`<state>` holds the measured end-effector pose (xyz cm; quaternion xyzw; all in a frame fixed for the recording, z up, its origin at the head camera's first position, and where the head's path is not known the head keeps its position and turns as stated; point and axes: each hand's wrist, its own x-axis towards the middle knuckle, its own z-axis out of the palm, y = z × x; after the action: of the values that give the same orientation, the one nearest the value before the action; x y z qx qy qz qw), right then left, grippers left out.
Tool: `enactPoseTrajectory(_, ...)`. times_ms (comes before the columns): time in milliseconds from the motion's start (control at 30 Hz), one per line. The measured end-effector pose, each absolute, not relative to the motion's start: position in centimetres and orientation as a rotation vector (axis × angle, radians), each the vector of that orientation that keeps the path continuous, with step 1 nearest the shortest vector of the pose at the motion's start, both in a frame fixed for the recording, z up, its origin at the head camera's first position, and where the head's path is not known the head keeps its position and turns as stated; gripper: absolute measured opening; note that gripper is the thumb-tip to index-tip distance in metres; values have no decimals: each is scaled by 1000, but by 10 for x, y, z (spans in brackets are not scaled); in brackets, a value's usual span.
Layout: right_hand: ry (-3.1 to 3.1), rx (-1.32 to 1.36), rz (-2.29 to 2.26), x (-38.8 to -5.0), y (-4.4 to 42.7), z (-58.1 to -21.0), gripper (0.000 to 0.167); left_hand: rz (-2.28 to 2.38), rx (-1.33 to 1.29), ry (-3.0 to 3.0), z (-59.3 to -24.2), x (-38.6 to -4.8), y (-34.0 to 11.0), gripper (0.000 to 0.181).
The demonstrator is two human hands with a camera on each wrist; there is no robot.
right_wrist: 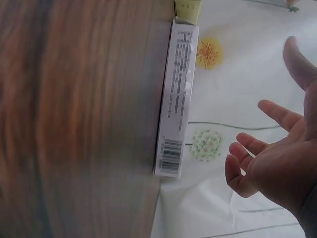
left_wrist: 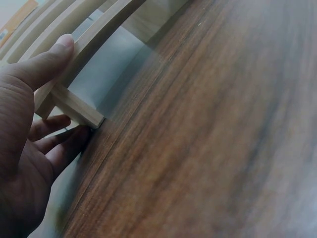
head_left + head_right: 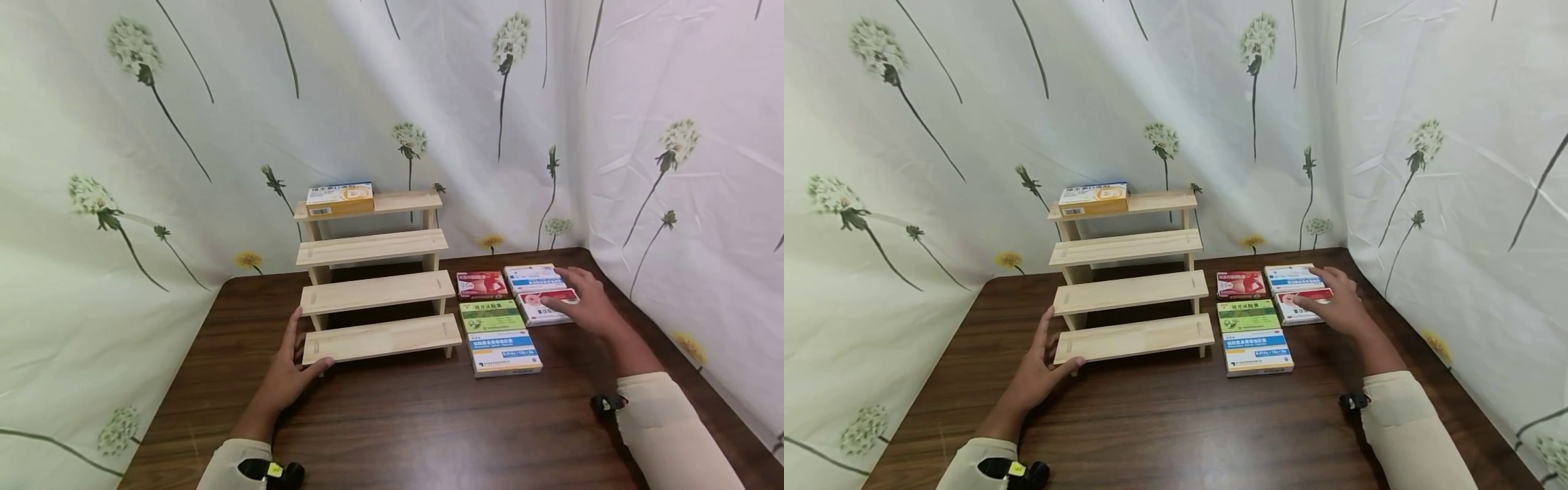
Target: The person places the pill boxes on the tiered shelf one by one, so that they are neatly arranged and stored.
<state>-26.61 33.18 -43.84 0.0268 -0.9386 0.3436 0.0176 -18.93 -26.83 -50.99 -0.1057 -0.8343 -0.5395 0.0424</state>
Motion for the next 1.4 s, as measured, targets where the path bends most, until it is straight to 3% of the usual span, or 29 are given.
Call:
enactPoseTrajectory(833,-2975,167,1124,-272,381,-468,90,-1600,-307,-2576,-511,-190,-269,121)
enactPoseTrajectory(1133,-3008,44,1155,-269,388,-479,92,-1609,-294,-2580,-510,-191,-268,121)
enactPoseTrajectory(1400,-3027,60,1121,-267,390,-483,81,-1610,-286,-2582,-509,-189,-269,121)
